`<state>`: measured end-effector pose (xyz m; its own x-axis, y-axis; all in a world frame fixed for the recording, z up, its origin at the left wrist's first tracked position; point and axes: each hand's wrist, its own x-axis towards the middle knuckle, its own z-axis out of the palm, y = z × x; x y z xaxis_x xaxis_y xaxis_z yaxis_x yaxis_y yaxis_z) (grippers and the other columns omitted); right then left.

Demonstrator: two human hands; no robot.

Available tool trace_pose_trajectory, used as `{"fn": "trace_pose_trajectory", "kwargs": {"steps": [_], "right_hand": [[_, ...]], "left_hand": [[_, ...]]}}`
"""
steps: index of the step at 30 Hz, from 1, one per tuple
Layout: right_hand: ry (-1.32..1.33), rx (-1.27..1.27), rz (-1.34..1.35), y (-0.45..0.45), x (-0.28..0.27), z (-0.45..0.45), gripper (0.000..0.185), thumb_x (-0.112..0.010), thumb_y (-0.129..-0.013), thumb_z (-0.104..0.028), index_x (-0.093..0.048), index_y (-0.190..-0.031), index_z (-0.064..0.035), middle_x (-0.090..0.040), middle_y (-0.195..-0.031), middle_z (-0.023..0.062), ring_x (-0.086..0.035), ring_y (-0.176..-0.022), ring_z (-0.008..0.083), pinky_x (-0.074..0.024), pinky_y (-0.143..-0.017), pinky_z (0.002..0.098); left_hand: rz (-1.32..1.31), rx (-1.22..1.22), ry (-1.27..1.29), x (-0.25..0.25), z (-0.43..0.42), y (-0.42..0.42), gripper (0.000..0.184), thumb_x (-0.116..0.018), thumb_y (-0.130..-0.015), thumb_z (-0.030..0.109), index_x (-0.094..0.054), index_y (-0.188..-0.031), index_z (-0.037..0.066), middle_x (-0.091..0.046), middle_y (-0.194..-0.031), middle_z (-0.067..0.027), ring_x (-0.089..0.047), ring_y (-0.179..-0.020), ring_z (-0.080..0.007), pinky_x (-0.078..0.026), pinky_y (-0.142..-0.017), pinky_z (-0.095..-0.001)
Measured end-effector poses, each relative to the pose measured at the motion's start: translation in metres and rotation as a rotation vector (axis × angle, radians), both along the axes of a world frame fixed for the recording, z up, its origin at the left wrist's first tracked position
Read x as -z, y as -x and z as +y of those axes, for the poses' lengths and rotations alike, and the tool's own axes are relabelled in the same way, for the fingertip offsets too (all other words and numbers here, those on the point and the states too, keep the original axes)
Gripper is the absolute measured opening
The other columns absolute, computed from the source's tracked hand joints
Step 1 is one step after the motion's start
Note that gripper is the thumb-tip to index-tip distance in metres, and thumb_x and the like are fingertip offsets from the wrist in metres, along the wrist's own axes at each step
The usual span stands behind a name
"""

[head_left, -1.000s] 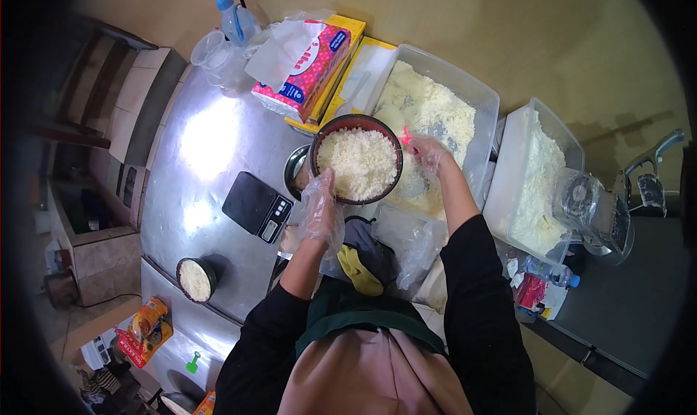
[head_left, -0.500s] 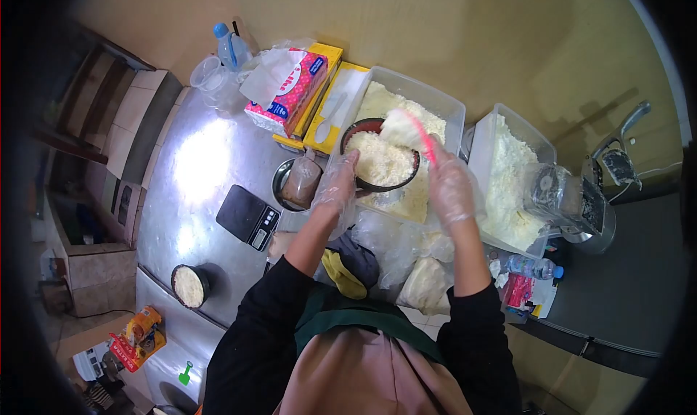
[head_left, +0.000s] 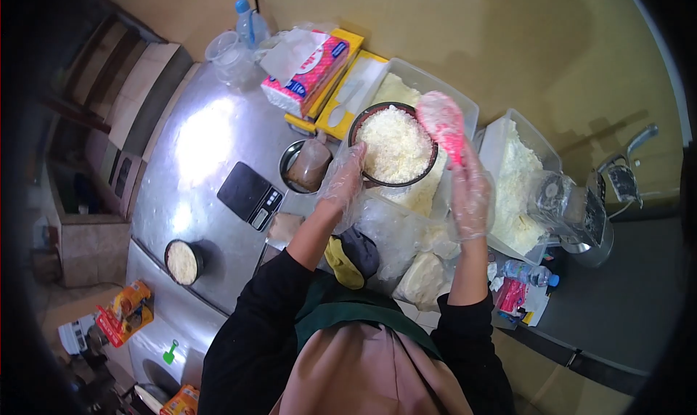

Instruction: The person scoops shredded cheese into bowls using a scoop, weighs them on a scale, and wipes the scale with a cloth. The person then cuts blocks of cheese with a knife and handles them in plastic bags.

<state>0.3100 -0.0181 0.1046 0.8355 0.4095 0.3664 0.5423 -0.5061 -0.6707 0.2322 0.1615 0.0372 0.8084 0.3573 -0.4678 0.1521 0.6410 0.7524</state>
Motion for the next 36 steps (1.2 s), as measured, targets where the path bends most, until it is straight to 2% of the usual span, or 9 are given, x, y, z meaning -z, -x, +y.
{"fn": "trace_pose_trajectory", "kwargs": {"steps": [4, 8, 10, 11, 18, 20, 24, 32, 36], "right_hand": [[-0.152, 0.055, 0.358, -0.012, 0.033, -0.002, 0.043, -0.049, -0.090, -0.007, -0.044, -0.133, -0.0107, -0.061, -0.083, 0.0030, -0.053, -0.078, 0.0090, -0.0441, -0.076, 0.0252], [0.169, -0.014, -0.055, -0.004, 0.098, 0.007, 0.046, -0.046, -0.088, -0.003, -0.041, -0.134, -0.0073, -0.057, -0.116, 0.0169, -0.057, -0.105, 0.0255, -0.0421, -0.090, 0.0321], [0.258, 0.023, 0.064, 0.003, 0.109, 0.013, 0.048, -0.045, -0.088, -0.002, -0.038, -0.135, -0.0084, -0.052, -0.122, 0.0195, -0.054, -0.107, 0.0311, -0.0421, -0.090, 0.0371], [0.352, 0.079, 0.176, 0.008, 0.114, 0.014, 0.051, -0.045, -0.087, -0.001, -0.035, -0.137, -0.0094, -0.048, -0.127, 0.0221, -0.052, -0.110, 0.0367, -0.0420, -0.091, 0.0421], [0.261, 0.039, 0.078, 0.005, 0.146, 0.011, 0.048, -0.044, -0.088, -0.001, -0.037, -0.135, -0.0071, -0.048, -0.127, 0.0221, -0.048, -0.116, 0.0360, -0.0397, -0.095, 0.0390], [0.201, -0.007, 0.031, 0.004, 0.146, 0.013, 0.047, -0.043, -0.088, 0.000, -0.039, -0.134, -0.0055, -0.049, -0.127, 0.0213, -0.048, -0.116, 0.0333, -0.0371, -0.098, 0.0367], [0.189, 0.002, 0.082, 0.001, 0.154, 0.009, 0.044, -0.042, -0.088, -0.001, -0.040, -0.132, -0.0018, -0.049, -0.127, 0.0198, -0.048, -0.116, 0.0298, -0.0346, -0.100, 0.0349], [0.229, 0.042, 0.127, -0.003, 0.161, 0.005, 0.041, -0.043, -0.090, -0.003, -0.042, -0.131, 0.0009, -0.050, -0.125, 0.0189, -0.050, -0.113, 0.0267, -0.0363, -0.097, 0.0332], [0.189, 0.062, 0.156, -0.005, 0.164, 0.004, 0.041, -0.043, -0.089, -0.003, -0.043, -0.130, 0.0009, -0.053, -0.121, 0.0180, -0.054, -0.103, 0.0234, -0.0405, -0.091, 0.0314]], "left_hand": [[0.029, -0.076, -0.103, 0.004, 0.025, 0.036, 0.052, -0.045, -0.092, 0.045, -0.052, -0.117, 0.000, -0.058, -0.106, -0.0067, -0.056, -0.094, -0.0170, -0.048, -0.082, -0.0331], [0.003, -0.219, -0.110, 0.011, 0.059, 0.093, 0.049, -0.047, -0.092, 0.044, -0.057, -0.112, 0.001, -0.060, -0.106, -0.0075, -0.057, -0.091, -0.0164, -0.044, -0.085, -0.0298], [0.195, -0.187, -0.491, 0.061, 0.097, 0.133, 0.057, -0.042, -0.092, 0.049, -0.057, -0.112, -0.002, -0.061, -0.106, -0.0083, -0.056, -0.096, -0.0164, -0.042, -0.088, -0.0306], [0.313, -0.265, -0.362, 0.034, 0.096, 0.145, 0.061, -0.038, -0.092, 0.052, -0.058, -0.112, -0.002, -0.062, -0.106, -0.0092, -0.056, -0.096, -0.0188, -0.042, -0.088, -0.0312], [0.647, -0.420, -0.677, 0.107, 0.162, 0.228, 0.060, -0.037, -0.094, 0.048, -0.054, -0.115, -0.005, -0.061, -0.105, -0.0156, -0.063, -0.091, -0.0247, -0.053, -0.074, -0.0354], [0.596, -0.564, -0.387, 0.087, 0.156, 0.220, 0.056, -0.037, -0.094, 0.044, -0.056, -0.112, -0.005, -0.062, -0.103, -0.0178, -0.065, -0.081, -0.0255, -0.056, -0.065, -0.0341], [0.632, -0.543, -0.394, 0.098, 0.156, 0.221, 0.053, -0.037, -0.095, 0.041, -0.057, -0.111, -0.005, -0.062, -0.103, -0.0183, -0.066, -0.078, -0.0235, -0.055, -0.061, -0.0338], [0.961, -0.295, -0.785, 0.130, 0.160, 0.228, 0.052, -0.033, -0.094, 0.043, -0.060, -0.109, 0.001, -0.056, -0.113, -0.0252, -0.052, -0.104, -0.0377, -0.040, -0.090, -0.0414], [1.029, -0.290, -0.779, 0.140, 0.160, 0.237, 0.051, -0.034, -0.094, 0.042, -0.054, -0.119, 0.002, -0.057, -0.112, -0.0235, -0.054, -0.105, -0.0329, -0.039, -0.091, -0.0401]]}}
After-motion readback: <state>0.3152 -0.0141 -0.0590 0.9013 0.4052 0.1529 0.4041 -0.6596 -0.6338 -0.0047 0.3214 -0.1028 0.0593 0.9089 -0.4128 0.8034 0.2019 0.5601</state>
